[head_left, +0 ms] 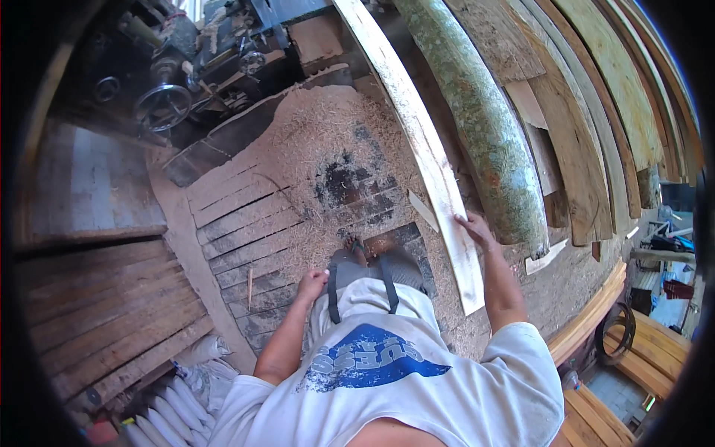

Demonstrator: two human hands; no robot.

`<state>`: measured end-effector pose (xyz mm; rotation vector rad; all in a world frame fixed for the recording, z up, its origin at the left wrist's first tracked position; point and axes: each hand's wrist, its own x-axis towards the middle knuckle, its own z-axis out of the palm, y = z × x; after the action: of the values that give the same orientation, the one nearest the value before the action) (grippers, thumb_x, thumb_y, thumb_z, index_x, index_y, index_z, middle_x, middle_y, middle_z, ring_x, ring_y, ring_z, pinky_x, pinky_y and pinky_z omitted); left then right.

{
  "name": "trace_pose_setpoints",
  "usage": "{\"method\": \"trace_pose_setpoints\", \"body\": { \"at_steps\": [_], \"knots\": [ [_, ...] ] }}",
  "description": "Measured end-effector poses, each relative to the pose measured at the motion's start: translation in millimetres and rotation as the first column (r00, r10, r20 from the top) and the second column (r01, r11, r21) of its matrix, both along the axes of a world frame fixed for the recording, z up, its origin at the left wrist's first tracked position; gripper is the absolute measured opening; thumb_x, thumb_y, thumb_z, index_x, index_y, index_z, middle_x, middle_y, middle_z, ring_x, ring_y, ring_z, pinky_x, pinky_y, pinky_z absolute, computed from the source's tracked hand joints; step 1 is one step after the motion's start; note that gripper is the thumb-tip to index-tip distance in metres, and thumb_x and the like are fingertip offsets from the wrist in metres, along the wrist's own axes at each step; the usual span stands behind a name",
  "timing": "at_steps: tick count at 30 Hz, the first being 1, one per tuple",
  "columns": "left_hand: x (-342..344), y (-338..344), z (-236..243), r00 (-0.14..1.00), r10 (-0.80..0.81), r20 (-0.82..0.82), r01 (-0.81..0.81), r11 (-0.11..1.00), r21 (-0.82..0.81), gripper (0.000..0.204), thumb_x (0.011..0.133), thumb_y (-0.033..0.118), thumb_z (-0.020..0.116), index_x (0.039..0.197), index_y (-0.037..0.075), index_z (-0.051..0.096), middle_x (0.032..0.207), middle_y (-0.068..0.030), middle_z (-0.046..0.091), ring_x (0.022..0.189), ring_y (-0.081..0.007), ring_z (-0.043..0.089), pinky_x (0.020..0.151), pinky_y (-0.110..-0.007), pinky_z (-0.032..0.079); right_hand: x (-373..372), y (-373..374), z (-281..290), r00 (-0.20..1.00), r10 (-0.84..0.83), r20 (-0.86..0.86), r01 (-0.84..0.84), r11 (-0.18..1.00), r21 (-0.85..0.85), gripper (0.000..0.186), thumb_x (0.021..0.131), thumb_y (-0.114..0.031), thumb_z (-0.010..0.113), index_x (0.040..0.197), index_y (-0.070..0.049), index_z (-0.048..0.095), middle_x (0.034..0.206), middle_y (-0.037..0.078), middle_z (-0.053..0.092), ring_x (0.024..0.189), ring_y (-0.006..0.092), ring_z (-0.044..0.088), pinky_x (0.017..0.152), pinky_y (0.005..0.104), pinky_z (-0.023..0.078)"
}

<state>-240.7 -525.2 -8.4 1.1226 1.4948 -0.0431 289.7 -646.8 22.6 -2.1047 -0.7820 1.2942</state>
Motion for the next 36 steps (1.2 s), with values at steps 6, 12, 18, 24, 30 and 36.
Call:
{"method": "trace_pose_setpoints", "body": {
  "at_steps": [6,12,18,24,30,36],
  "knots": [
    [31,-115,39,0.994,0.078,0.079,-0.087,0.989,0.118,0.049,0.087,0.051,0.059,0.096,0.003,0.064,0.083,-0.0043,0.065,0.073,-0.0117,0.059,0.067,-0.028,0.049,-120,0,20,0.998,-0.062,-0.021,0.063,0.994,0.086,0.081,0.085,-0.07,0.047,0.106,0.006,0.066,0.101,0.017,0.066,0.096,0.023,0.059,0.085,0.0365,0.045],
    [152,-311,75,0.945,0.122,0.304,-0.051,0.972,-0.231,0.066,0.087,0.066,0.05,0.121,0.009,0.051,0.102,-0.0075,0.058,0.086,-0.0184,0.056,0.074,-0.037,0.049,-132,-74,-39,0.999,0.044,-0.009,-0.043,0.996,0.082,0.093,0.081,-0.076,0.046,0.11,0.01,0.062,0.109,0.027,0.063,0.108,0.0334,0.058,0.094,0.0363,0.042],
    [181,-489,59,0.976,0.209,0.064,-0.208,0.978,-0.021,0.081,0.082,0.064,0.06,0.125,-0.004,0.048,0.122,-0.0196,0.056,0.113,-0.0267,0.055,0.084,-0.04,0.047,-201,-220,45,0.926,0.238,0.293,-0.241,0.97,-0.025,0.09,0.084,-0.071,0.043,0.104,0.016,0.06,0.103,0.038,0.06,0.104,0.0471,0.058,0.091,0.0464,0.046],
    [93,-635,54,0.467,0.599,0.651,-0.101,0.767,-0.633,0.08,0.075,0.063,0.067,0.13,0.007,0.049,0.112,-0.0134,0.063,0.096,-0.0251,0.064,0.087,-0.041,0.052,-285,-393,137,0.782,0.4,0.478,-0.466,0.885,0.022,0.074,0.082,-0.064,0.056,0.11,0.004,0.053,0.099,0.031,0.062,0.098,0.0436,0.061,0.087,0.0481,0.047],
    [50,-816,101,0.43,0.624,0.652,-0.203,0.771,-0.604,0.086,0.078,0.065,0.061,0.134,0.002,0.045,0.116,-0.0167,0.061,0.103,-0.0268,0.063,0.09,-0.043,0.051,-295,-544,63,0.91,0.005,-0.414,0.187,0.887,0.423,0.058,0.094,-0.037,0.053,0.142,-0.01,0.035,0.125,0.012,0.053,0.109,0.0207,0.052,0.095,0.0348,0.041],
    [-10,-1029,81,0.87,0.333,0.364,-0.337,0.94,-0.053,0.059,0.08,0.041,0.073,0.122,0.002,0.058,0.112,-0.0138,0.065,0.101,-0.0231,0.061,0.091,-0.035,0.047,-367,-734,71,0.871,0.095,-0.482,0.145,0.887,0.438,0.065,0.096,-0.028,0.05,0.15,-0.007,0.02,0.14,0.01,0.044,0.121,0.0189,0.046,0.101,0.0302,0.036]
  ]
}}
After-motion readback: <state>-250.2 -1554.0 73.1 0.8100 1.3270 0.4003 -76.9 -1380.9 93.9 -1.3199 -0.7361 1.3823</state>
